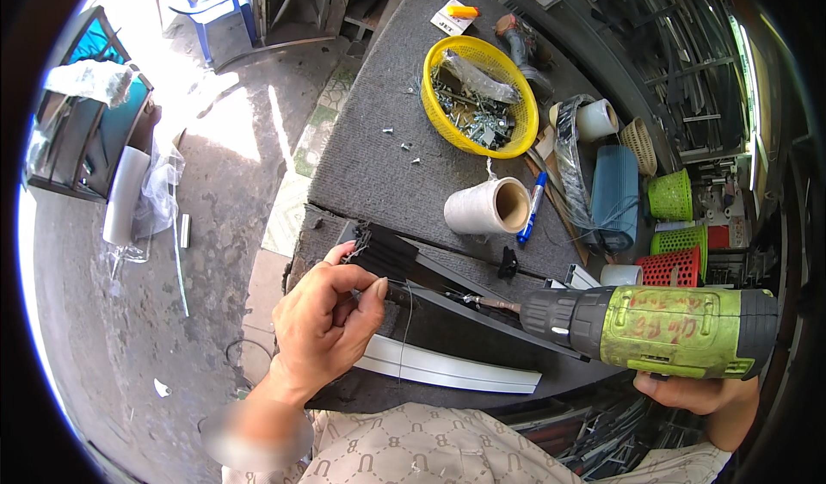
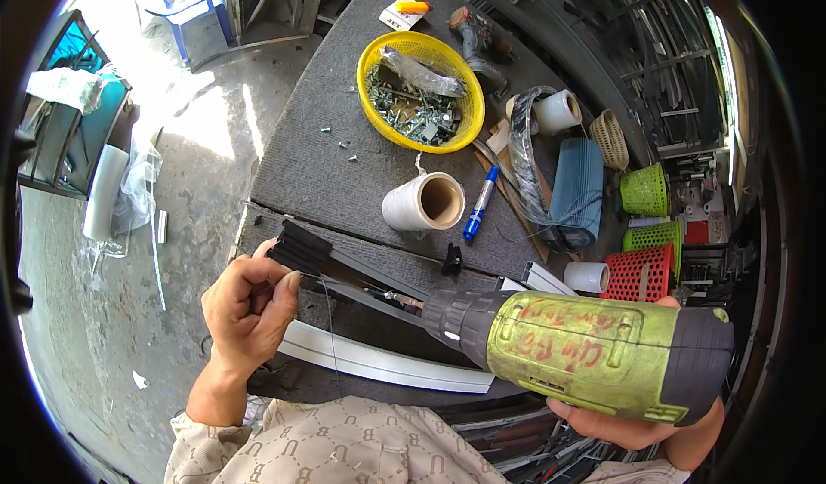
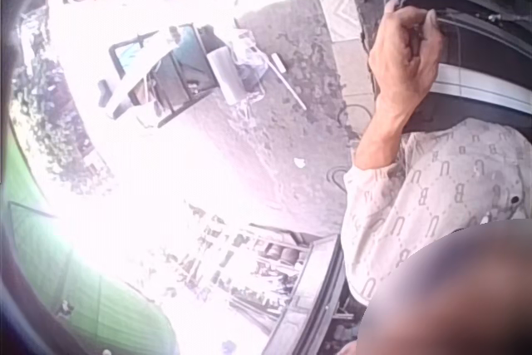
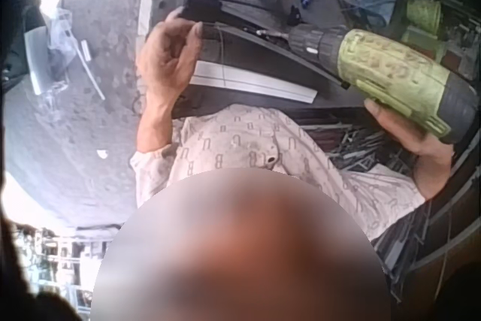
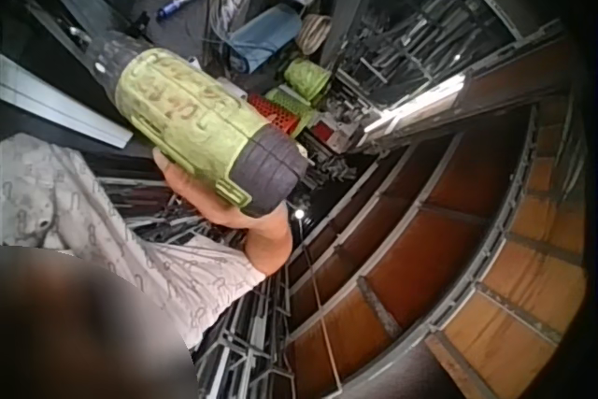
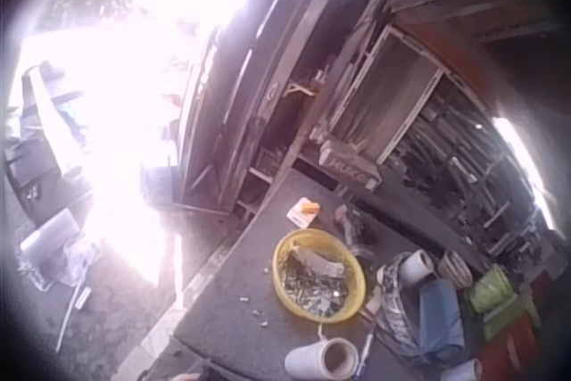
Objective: The person assembles window frame components on a workbench, inserting a thin wire or spline into a profile and using a power drill to secure parts. They then move to a cutting station and cut a long aluminum profile with a chop saw.
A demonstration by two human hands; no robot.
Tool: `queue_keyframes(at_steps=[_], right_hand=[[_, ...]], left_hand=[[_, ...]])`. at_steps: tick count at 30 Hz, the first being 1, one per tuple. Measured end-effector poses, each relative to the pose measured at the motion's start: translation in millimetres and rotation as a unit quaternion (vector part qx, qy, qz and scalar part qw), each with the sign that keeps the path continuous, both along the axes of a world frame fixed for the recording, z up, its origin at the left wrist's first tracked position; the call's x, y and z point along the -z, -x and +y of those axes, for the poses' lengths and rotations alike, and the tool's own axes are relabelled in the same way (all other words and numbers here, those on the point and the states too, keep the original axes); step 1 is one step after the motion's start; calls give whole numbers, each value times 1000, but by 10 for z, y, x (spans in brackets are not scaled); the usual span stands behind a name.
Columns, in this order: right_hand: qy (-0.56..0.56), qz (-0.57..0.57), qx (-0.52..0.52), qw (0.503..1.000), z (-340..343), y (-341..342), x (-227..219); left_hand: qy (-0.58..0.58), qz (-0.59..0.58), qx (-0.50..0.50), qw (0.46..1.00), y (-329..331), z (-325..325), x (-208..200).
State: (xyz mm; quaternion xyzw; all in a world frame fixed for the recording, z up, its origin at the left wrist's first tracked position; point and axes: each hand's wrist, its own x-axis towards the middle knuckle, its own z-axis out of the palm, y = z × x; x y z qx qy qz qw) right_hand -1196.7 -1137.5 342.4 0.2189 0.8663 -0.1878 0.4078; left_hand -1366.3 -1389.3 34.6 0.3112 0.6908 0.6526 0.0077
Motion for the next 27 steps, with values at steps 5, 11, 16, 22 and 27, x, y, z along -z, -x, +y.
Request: queue_keyframes(at_steps=[5, 11, 16, 22, 27], right_hand=[[-11, 50, -45, 998, -15, 19, 25], [-36, 106, -78, 991, -59, 80, 37], [-94, 157, -107, 977, -146, 156, 12], [-50, 87, -10, 995, -188, 329, -7], [-5, 32, 63, 997, -145, 396, -29]], left_hand=[[-6, -3, -1, 1000, 1, 3, 0], [-8, 2, -2, 1000, 7, 12, 19], [-6, 1, -6, 1000, 6, 16, 18], [-6, -13, -4, 1000, -4, 9, 10], [-9, -14, -7, 1000, -1, 20, 14]])
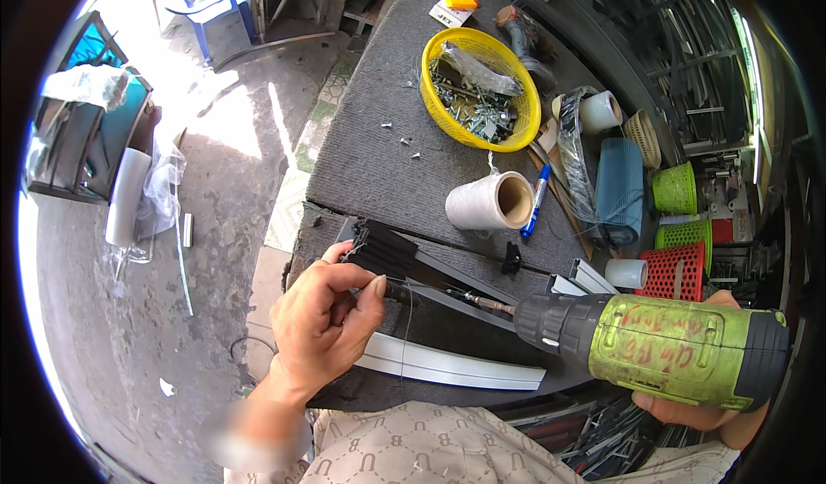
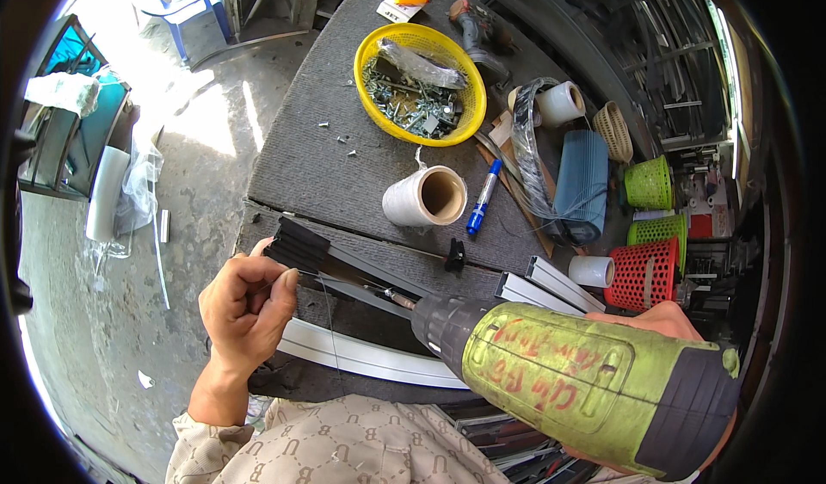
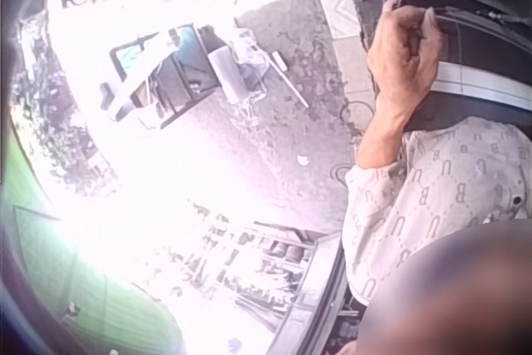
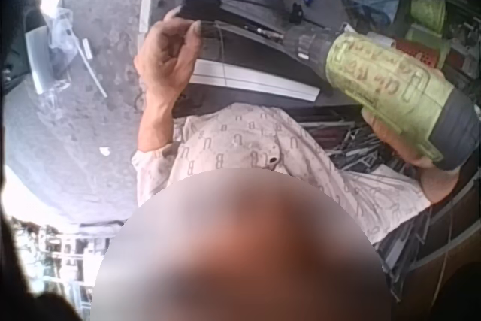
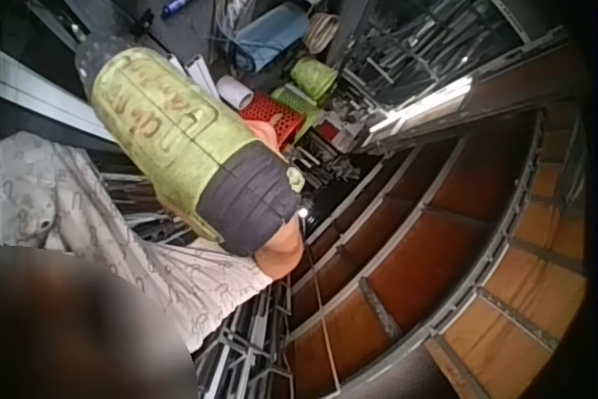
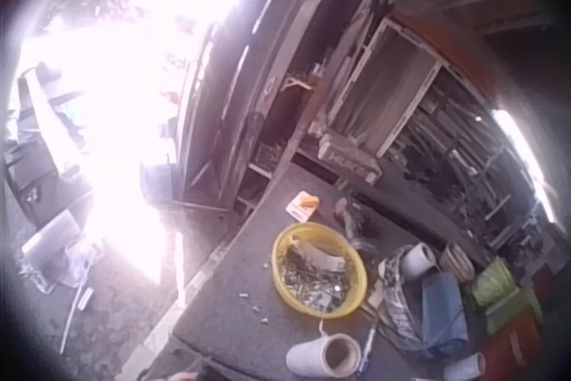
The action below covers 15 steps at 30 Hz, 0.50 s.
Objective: The person assembles window frame components on a workbench, inserting a thin wire or spline into a profile and using a power drill to secure parts. They then move to a cutting station and cut a long aluminum profile with a chop saw.
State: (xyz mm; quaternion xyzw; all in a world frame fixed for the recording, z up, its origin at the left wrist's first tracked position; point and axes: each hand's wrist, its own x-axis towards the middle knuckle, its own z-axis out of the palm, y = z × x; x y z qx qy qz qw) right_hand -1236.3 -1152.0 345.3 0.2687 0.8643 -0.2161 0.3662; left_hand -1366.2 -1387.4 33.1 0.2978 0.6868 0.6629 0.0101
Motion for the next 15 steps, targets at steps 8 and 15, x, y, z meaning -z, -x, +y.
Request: queue_keyframes(at_steps=[8, 15], right_hand=[[-25, -2, 47, 999, 164, -260, 58], [-46, -28, -161, 986, 310, -219, 56]], left_hand=[[10, -3, -6, 1000, -14, 5, -14], [8, 11, -5, 1000, -6, 7, -11]])
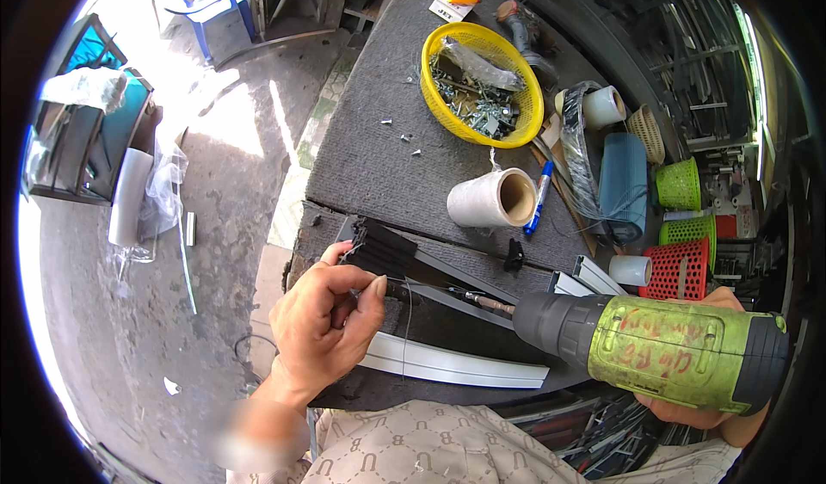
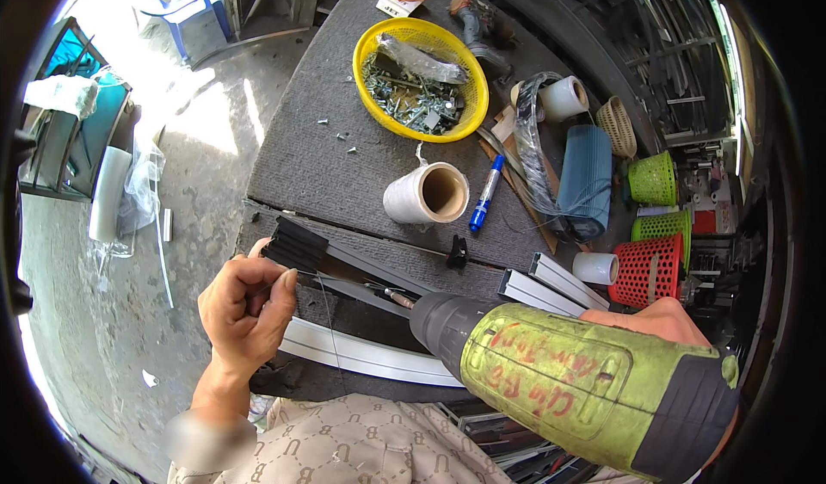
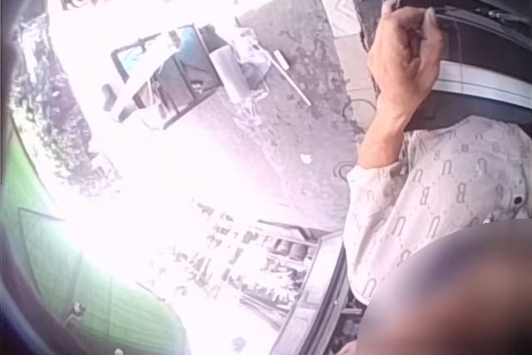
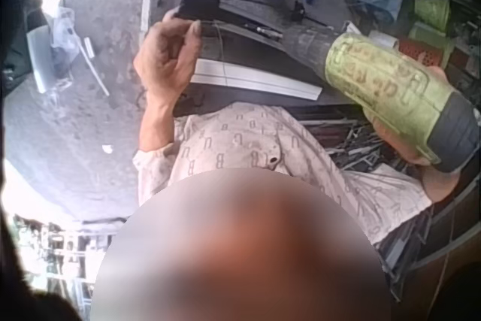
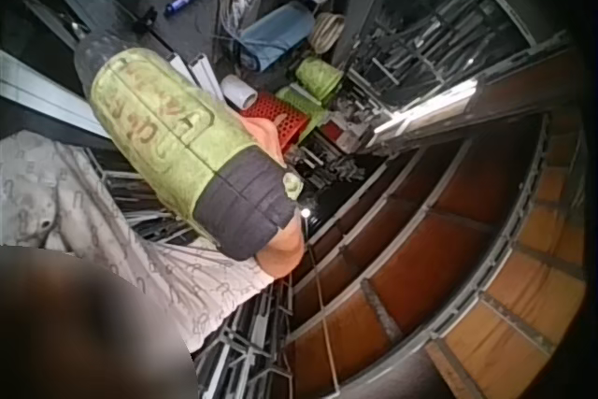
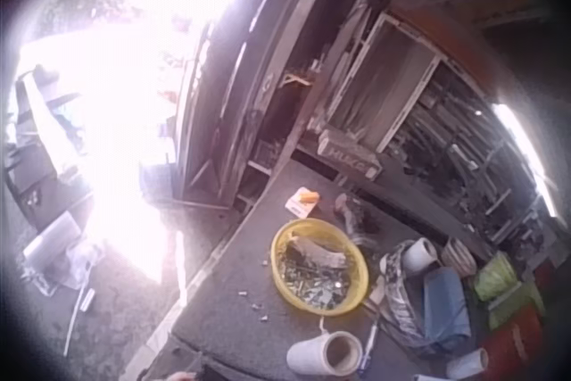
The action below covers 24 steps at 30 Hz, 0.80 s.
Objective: The person assembles window frame components on a workbench, inserting a thin wire or spline into a profile and using a power drill to secure parts. They then move to a cutting station and cut a long aluminum profile with a chop saw.
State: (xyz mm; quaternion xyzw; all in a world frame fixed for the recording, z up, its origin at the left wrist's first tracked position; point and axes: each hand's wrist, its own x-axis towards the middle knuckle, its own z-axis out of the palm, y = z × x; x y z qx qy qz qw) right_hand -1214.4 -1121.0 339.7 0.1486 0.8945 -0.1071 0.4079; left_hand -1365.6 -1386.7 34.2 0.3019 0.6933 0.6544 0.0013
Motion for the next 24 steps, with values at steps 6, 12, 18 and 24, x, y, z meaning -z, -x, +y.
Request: queue_keyframes(at_steps=[6, 12, 18, 24], right_hand=[[1, 3, 160, 987, -232, 184, 87], [57, 83, -10, 995, -322, 371, 111], [43, 144, -10, 989, -198, 105, 39], [-5, 294, 3, 956, 31, -415, -6]], left_hand=[[3, 2, 2, 1000, -1, 5, -2], [3, -3, -2, 1000, -24, -6, 21], [20, -61, 16, 998, 0, -21, -68], [103, 108, 3, 989, 79, -145, -411]])
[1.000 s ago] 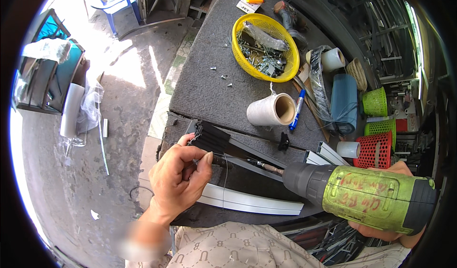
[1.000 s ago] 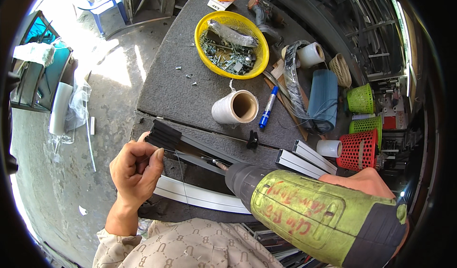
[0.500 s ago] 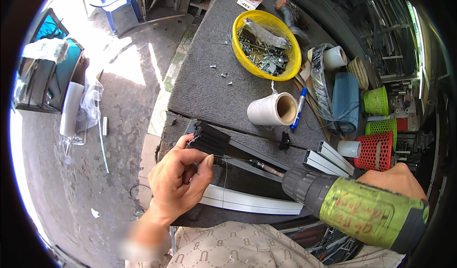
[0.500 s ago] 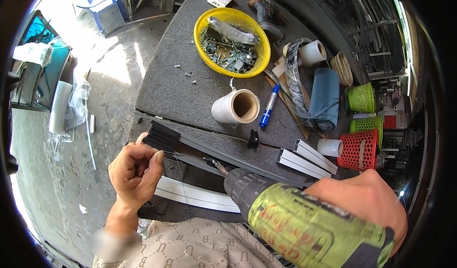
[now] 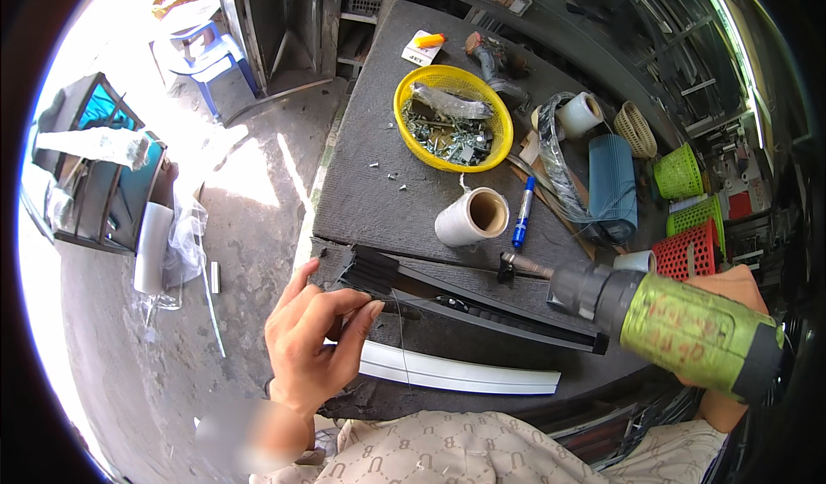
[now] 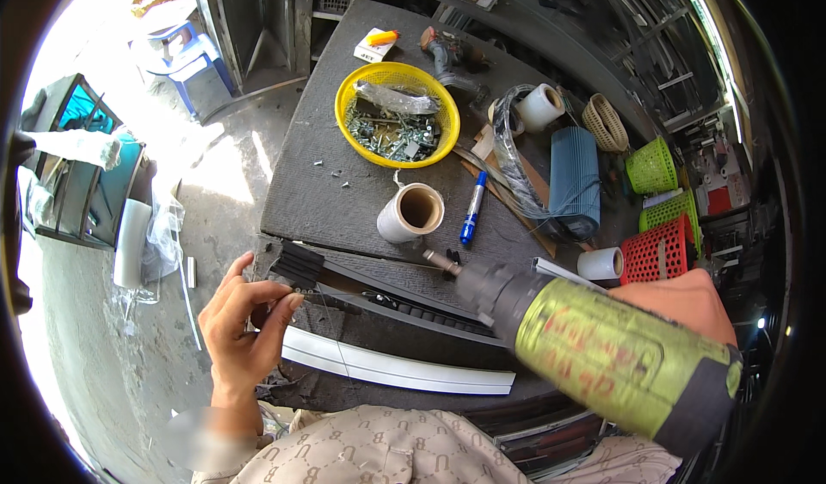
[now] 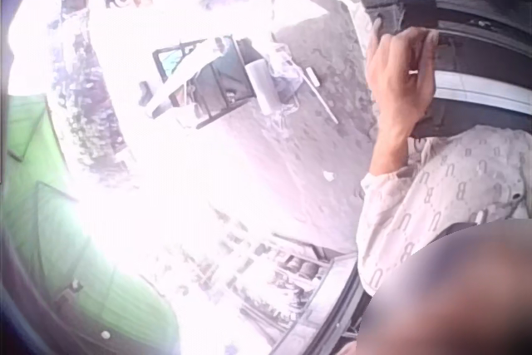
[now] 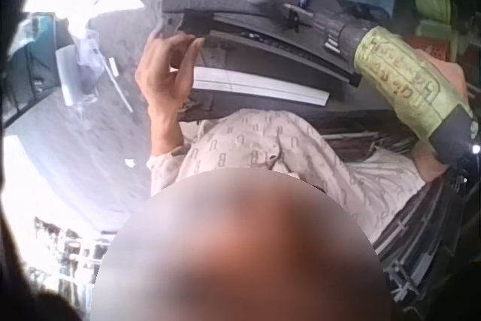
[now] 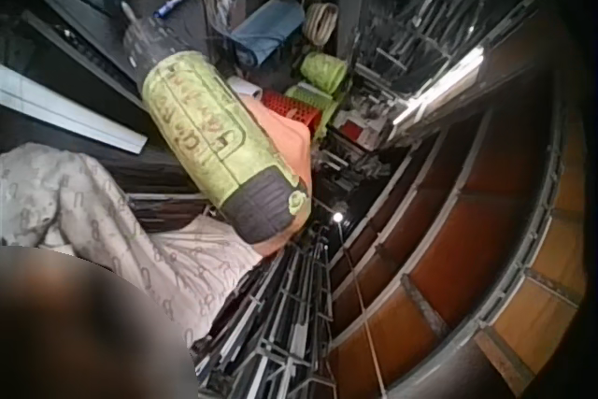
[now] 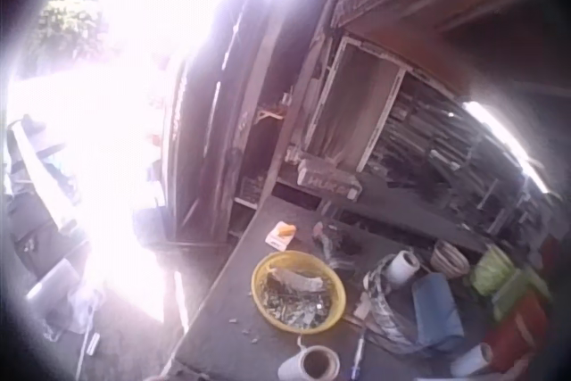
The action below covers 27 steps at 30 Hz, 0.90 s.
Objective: The person assembles window frame components on a workbench, inserting a thin wire or spline into a profile and using a power drill to secure parts. They then move to a cutting station and cut a long aluminum profile with a chop saw.
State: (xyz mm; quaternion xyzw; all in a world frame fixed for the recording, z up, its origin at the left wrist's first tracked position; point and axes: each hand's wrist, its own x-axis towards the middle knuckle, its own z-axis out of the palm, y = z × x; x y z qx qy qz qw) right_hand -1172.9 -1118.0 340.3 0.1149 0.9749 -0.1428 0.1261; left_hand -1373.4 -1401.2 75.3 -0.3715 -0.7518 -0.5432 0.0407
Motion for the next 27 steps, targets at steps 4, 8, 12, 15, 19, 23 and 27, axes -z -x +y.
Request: queue_keyframes(at_steps=[4, 8, 12, 15, 19, 23, 27], right_hand=[[8, 133, 95, 986, 313, -380, 303], [-99, 176, 193, 960, 703, -733, 831], [-88, 187, 301, 931, 1183, -895, 1592], [-126, 163, 307, 929, 1408, -1012, 2048], [-101, 188, 295, 931, 1503, -1021, 2352], [-192, 242, 275, 911, 1043, -824, 2252], [-69, 378, 185, 905, 81, -562, 1863]], left_hand=[[60, -14, -1, 998, 214, -44, -336], [75, 28, 59, 995, 499, 12, -584], [81, -100, 143, 981, 557, -3, -826], [95, -74, 231, 965, 527, -101, -972], [115, -58, 257, 958, 497, -326, -998], [73, -205, 237, 947, 457, -641, -982], [-67, -229, 331, 913, 380, -913, -1112]])
